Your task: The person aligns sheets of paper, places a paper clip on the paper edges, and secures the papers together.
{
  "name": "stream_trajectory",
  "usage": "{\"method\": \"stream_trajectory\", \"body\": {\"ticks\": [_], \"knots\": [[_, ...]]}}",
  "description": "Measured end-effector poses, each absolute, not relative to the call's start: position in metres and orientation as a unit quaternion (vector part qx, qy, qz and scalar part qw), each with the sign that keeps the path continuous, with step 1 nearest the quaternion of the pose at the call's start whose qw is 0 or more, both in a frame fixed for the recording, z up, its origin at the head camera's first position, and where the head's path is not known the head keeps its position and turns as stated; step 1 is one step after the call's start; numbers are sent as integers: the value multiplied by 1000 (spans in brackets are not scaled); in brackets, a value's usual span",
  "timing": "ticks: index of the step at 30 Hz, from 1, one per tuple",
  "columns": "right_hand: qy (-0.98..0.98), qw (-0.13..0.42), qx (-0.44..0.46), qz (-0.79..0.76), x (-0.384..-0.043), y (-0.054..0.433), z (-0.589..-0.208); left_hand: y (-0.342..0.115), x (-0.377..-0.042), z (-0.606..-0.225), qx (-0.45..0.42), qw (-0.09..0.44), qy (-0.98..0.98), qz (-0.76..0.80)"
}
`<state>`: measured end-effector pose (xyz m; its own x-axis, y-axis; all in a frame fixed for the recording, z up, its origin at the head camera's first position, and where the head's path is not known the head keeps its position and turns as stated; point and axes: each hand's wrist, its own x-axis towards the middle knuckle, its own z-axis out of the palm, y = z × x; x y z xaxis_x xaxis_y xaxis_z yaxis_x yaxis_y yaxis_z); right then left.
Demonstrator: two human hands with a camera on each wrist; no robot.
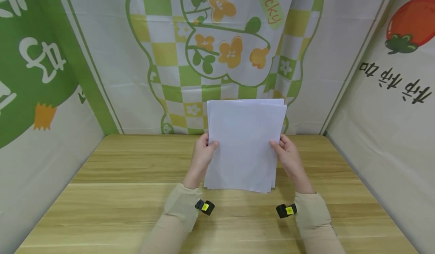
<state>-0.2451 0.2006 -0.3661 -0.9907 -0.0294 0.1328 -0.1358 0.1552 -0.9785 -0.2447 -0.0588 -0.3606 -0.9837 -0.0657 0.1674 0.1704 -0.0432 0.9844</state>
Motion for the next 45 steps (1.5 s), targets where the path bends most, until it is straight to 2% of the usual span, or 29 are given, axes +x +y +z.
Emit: {"method": "stream_trajectory", "body": {"ticks": [25, 45], "knots": [[-739, 106, 100, 657, -245, 196, -363, -61, -243, -353, -66, 91, -669, -735], [-725, 118, 112, 669, -245, 197, -367, -61, -243, -357, -88, 96, -657, -742]]}}
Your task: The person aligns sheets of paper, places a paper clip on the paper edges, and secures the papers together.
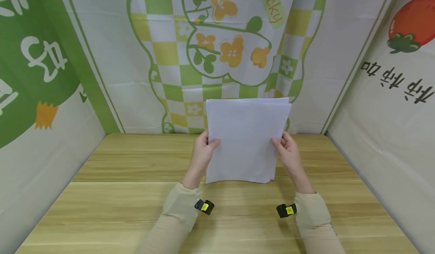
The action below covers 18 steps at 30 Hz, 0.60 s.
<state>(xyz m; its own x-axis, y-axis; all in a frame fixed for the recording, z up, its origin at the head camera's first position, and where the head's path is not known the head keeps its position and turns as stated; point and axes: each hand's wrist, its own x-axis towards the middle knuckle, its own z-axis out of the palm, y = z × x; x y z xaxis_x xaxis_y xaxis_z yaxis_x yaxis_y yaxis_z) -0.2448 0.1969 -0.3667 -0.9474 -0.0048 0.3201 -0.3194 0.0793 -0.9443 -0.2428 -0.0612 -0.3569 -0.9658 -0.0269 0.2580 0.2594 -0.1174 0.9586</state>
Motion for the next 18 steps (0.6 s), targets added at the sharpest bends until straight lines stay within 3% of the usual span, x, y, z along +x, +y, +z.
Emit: {"method": "stream_trajectory", "body": {"ticks": [18], "knots": [[-755, 92, 99, 641, -245, 201, -383, -70, -243, -370, -60, 62, -686, -723]]}}
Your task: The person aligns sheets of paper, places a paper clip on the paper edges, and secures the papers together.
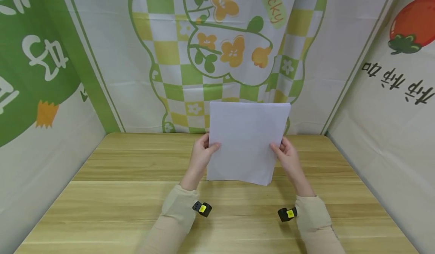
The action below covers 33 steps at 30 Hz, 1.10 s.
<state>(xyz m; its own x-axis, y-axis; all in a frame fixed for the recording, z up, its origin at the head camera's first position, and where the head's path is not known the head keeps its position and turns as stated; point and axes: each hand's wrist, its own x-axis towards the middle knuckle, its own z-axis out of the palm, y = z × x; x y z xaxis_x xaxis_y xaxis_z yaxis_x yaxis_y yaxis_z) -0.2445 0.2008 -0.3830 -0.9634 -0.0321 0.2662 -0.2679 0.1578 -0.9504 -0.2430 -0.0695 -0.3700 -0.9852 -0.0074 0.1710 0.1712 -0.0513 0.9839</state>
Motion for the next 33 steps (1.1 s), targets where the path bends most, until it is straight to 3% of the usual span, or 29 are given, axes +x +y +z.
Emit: {"method": "stream_trajectory", "body": {"ticks": [33], "knots": [[-798, 31, 124, 589, -246, 212, -405, -76, -243, -397, -29, -3, -743, -668]]}}
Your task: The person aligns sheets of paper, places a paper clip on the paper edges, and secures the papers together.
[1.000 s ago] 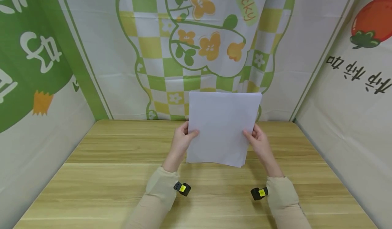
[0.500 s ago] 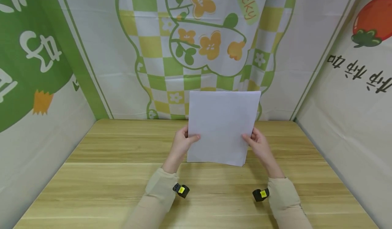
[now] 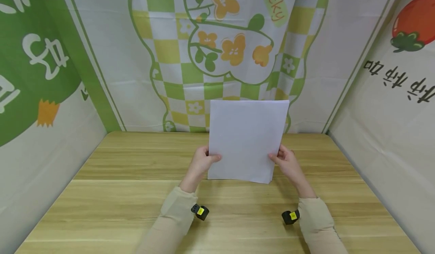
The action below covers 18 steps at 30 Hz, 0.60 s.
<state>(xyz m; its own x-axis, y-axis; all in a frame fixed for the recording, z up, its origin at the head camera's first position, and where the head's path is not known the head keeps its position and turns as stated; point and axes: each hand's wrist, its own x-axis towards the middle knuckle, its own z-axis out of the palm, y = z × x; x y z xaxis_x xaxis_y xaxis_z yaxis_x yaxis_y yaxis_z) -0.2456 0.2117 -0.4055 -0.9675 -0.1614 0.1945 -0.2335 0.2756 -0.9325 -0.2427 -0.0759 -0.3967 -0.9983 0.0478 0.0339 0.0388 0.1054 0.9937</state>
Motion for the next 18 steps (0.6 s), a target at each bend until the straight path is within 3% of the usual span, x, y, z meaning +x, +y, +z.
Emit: {"method": "stream_trajectory", "body": {"ticks": [18], "knots": [[-803, 28, 133, 580, -246, 213, -409, -73, -238, -396, 3, 31, 771, 637]]}}
